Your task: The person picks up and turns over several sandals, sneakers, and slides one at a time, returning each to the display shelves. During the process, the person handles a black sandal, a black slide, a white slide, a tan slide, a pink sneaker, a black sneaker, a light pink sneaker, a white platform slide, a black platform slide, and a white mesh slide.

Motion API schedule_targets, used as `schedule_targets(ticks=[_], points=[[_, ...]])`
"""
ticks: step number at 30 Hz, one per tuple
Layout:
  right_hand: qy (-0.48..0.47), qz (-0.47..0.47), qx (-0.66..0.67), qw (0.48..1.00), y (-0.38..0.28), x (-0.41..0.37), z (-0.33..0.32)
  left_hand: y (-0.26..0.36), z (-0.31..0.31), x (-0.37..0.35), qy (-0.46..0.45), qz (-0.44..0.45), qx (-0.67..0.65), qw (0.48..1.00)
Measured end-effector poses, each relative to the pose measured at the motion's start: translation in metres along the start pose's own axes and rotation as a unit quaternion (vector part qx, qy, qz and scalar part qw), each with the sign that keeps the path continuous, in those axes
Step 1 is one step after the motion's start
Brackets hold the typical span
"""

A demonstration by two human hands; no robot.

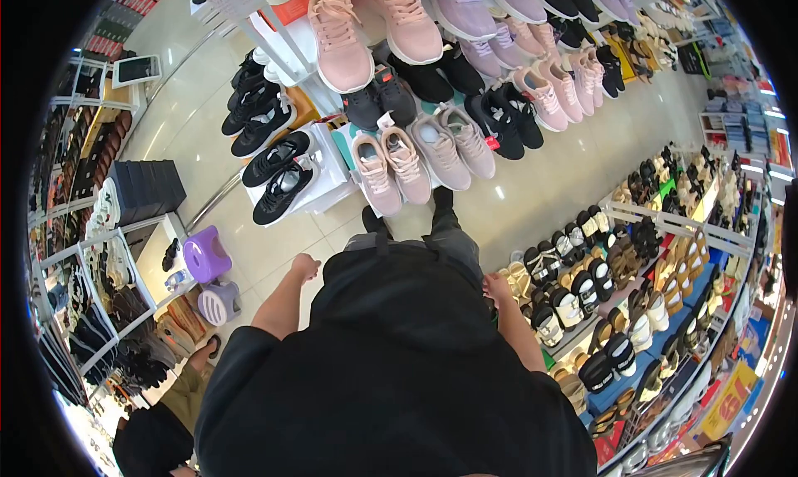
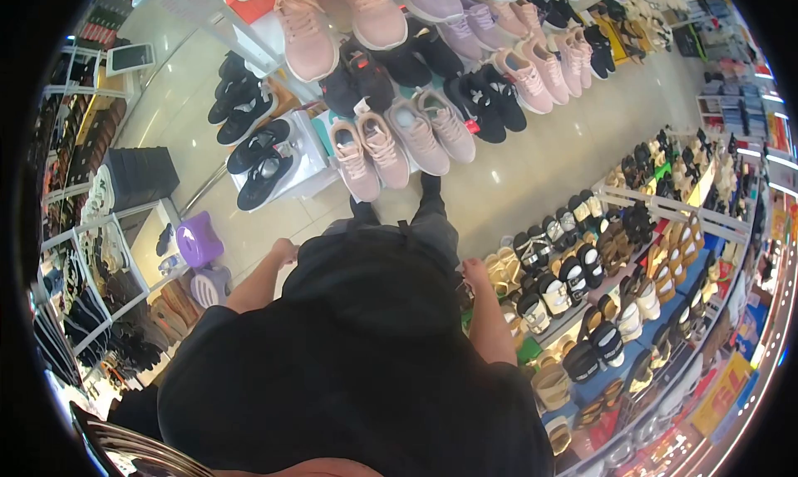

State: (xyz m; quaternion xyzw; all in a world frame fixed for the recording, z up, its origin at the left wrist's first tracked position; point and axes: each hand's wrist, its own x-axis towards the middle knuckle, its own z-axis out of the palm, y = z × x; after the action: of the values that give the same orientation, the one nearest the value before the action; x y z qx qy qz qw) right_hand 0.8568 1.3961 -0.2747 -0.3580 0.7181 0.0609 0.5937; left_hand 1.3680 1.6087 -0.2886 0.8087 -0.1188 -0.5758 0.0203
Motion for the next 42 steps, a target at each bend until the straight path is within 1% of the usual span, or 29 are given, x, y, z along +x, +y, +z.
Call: schedule_targets(ticks=[2, 3, 4, 5, 6, 8, 9, 11, 13, 14, 16, 17, 18, 20, 22, 24, 25, 26, 27, 28, 29, 30, 31, 32, 35, 36, 39, 40, 42], points=[[-0.025, 0.007, -0.014, 1.0, 0.006, 0.029, -0.014, 0.018, -0.01, -0.015, 0.04, -0.011, -0.069, 0.997], [-0.043, -0.028, -0.048, 0.998, 0.012, 0.055, -0.024, 0.03, -0.011, -0.018, 0.058, -0.015, -0.101, 0.993], [-0.062, -0.11, -0.117, 0.985, 0.023, 0.09, -0.034, 0.04, -0.014, -0.017, 0.051, -0.011, -0.128, 0.99], [-0.069, -0.198, -0.189, 0.959, 0.031, 0.124, -0.045, 0.057, -0.013, -0.022, 0.065, 0.0, -0.148, 0.987], [-0.064, -0.263, -0.236, 0.933, 0.017, 0.135, -0.049, 0.076, -0.014, -0.031, 0.08, 0.012, -0.168, 0.983], [-0.053, -0.189, -0.176, 0.964, -0.033, 0.146, -0.056, 0.116, -0.01, -0.045, 0.093, 0.032, -0.201, 0.975], [-0.043, -0.101, -0.109, 0.988, -0.073, 0.133, -0.058, 0.137, -0.006, -0.053, 0.093, 0.047, -0.195, 0.975], [-0.039, -0.129, -0.085, 0.987, -0.143, 0.111, -0.066, 0.175, 0.007, -0.07, 0.096, 0.074, -0.191, 0.974], [-0.059, -0.147, -0.058, 0.986, -0.194, 0.118, -0.072, 0.2, 0.023, -0.084, 0.116, 0.117, -0.141, 0.976], [-0.078, -0.15, -0.044, 0.985, -0.218, 0.127, -0.074, 0.208, 0.028, -0.088, 0.126, 0.138, -0.116, 0.975], [-0.102, -0.183, -0.015, 0.978, -0.272, 0.125, -0.073, 0.207, 0.045, -0.087, 0.182, 0.153, -0.089, 0.967], [-0.121, -0.2, -0.025, 0.972, -0.3, 0.124, -0.069, 0.204, 0.056, -0.088, 0.209, 0.159, -0.076, 0.962], [-0.14, -0.217, -0.035, 0.965, -0.326, 0.125, -0.063, 0.203, 0.065, -0.096, 0.229, 0.132, -0.098, 0.959], [-0.203, -0.229, 0.011, 0.952, -0.372, 0.126, -0.046, 0.19, 0.088, -0.114, 0.259, 0.084, -0.167, 0.948], [-0.219, -0.252, -0.018, 0.943, -0.409, 0.144, -0.021, 0.161, 0.121, -0.127, 0.296, 0.001, -0.128, 0.947], [-0.168, -0.31, -0.085, 0.932, -0.436, 0.189, 0.01, 0.122, 0.165, -0.14, 0.276, -0.048, -0.18, 0.943], [-0.143, -0.338, -0.117, 0.923, -0.446, 0.207, 0.024, 0.118, 0.184, -0.16, 0.269, -0.078, -0.191, 0.941], [-0.113, -0.346, -0.134, 0.922, -0.457, 0.211, 0.034, 0.097, 0.213, -0.167, 0.272, -0.091, -0.192, 0.939], [-0.083, -0.353, -0.151, 0.92, -0.468, 0.211, 0.042, 0.093, 0.233, -0.185, 0.275, -0.116, -0.162, 0.941], [-0.054, -0.36, -0.167, 0.916, -0.475, 0.212, 0.051, 0.098, 0.249, -0.207, 0.26, -0.144, -0.168, 0.94], [-0.053, -0.325, -0.155, 0.931, -0.479, 0.229, 0.063, 0.096, 0.268, -0.221, 0.238, -0.176, -0.188, 0.937], [-0.052, -0.291, -0.144, 0.945, -0.478, 0.255, 0.076, 0.083, 0.3, -0.23, 0.246, -0.199, -0.241, 0.917], [-0.051, -0.257, -0.133, 0.956, -0.479, 0.269, 0.089, 0.086, 0.312, -0.242, 0.239, -0.213, -0.237, 0.917], [-0.099, -0.173, -0.068, 0.978, -0.487, 0.256, 0.093, 0.068, 0.346, -0.239, 0.27, -0.224, -0.261, 0.899], [-0.191, -0.119, 0.068, 0.972, -0.499, 0.222, 0.096, 0.058, 0.396, -0.253, 0.247, -0.243, -0.309, 0.885], [-0.145, -0.085, 0.117, 0.979, -0.501, 0.215, 0.099, 0.06, 0.407, -0.258, 0.241, -0.247, -0.316, 0.884], [-0.169, -0.064, 0.106, 0.978, -0.517, 0.201, 0.103, 0.067, 0.408, -0.257, 0.221, -0.245, -0.314, 0.89], [-0.173, -0.045, 0.113, 0.977, -0.522, 0.196, 0.105, 0.068, 0.402, -0.253, 0.217, -0.239, -0.303, 0.897], [-0.184, -0.051, 0.079, 0.978, -0.533, 0.189, 0.108, 0.072, 0.379, -0.25, 0.22, -0.224, -0.28, 0.907]])
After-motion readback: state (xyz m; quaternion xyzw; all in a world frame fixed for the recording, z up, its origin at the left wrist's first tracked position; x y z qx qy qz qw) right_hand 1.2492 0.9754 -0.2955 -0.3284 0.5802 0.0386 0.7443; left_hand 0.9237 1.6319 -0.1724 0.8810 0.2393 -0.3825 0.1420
